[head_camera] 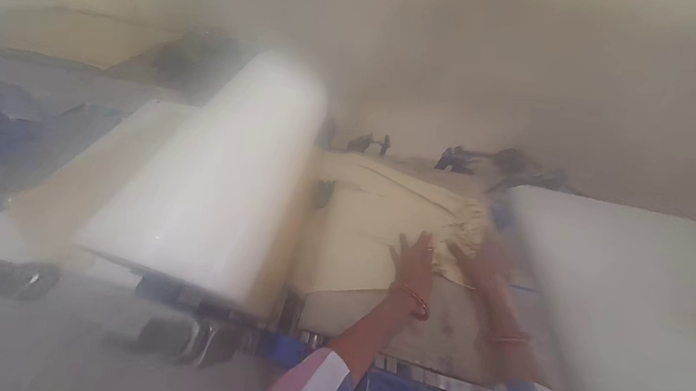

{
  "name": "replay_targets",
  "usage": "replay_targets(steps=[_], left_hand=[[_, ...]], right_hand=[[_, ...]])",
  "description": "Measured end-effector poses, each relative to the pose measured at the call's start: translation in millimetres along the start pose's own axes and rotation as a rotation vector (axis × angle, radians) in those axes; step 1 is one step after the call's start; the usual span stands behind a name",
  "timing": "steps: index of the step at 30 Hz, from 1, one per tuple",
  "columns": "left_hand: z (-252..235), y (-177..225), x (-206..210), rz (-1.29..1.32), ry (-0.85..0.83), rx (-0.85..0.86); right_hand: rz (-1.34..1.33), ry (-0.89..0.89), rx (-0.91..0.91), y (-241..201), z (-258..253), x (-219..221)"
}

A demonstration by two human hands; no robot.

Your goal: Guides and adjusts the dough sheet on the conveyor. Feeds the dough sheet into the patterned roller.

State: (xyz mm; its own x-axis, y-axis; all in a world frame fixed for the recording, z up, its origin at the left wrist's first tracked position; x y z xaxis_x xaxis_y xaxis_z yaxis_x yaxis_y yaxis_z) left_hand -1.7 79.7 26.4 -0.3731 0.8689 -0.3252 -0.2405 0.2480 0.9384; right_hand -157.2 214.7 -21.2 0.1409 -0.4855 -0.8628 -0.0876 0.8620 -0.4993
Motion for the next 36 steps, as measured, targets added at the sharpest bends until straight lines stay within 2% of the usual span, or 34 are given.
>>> replay_targets(steps=[4,6,8,11,12,13,16,18,19,21,23,25,28,32,36], left_hand=[[-4,-3,4,0.077,-0.166,-0.031],[12,-10,-12,0.177,-0.196,0.04],[47,-21,-48,0.206,-0.093,0.166],[115,-76,-113,0.078,0.276,0.237],[137,-103,-128,0.067,0.397,0.175],[156,-129,-138,0.095,0.46,0.034],[186,-186,-129,0.368,0.424,-0.482],[176,-208,-111,0.619,0.392,-0.705],[163,-217,-105,0.717,0.395,-0.716],[134,-239,-102,0.916,0.395,-0.578],[112,-240,-107,1.057,0.532,-0.408],[93,-232,-112,1.094,0.739,-0.356],[76,-226,-117,1.086,0.813,-0.406],[73,-228,-111,1.049,0.779,-0.533],[81,-205,-121,0.902,0.738,-0.584]], right_hand=[[-0.119,0.171,-0.116,8,-6,5],[-0.175,0.233,-0.178,7,-10,5],[-0.227,0.306,-0.18,2,-13,6],[-0.346,0.412,-0.234,-31,-11,4],[-0.391,0.413,-0.284,-46,-4,1],[-0.41,0.392,-0.35,-62,3,0],[-0.456,0.225,-0.515,-118,41,-4],[-0.447,0.018,-0.625,-143,60,-1],[-0.415,-0.097,-0.656,-152,67,-2],[-0.352,-0.12,-0.727,-156,76,-6],[-0.364,0.005,-0.794,-149,80,-12],[-0.383,0.081,-0.824,-138,83,-18],[-0.405,0.095,-0.831,-115,96,-21],[-0.459,0.067,-0.759,-83,112,-19],[-0.511,0.082,-0.72,-72,126,-14]])
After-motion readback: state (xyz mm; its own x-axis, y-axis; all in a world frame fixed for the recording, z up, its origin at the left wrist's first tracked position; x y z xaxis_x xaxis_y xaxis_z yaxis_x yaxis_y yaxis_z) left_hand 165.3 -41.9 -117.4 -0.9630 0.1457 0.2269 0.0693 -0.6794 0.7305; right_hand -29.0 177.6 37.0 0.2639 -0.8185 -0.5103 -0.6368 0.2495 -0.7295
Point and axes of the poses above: each hand's wrist, its own z-axis away from the middle knuckle, its own x-axis out of the palm, y = z × x, the point moved 3 cm from there along -z, towards the middle knuckle, and after that the axes turned 3 degrees about y, right-handed, at the moved point
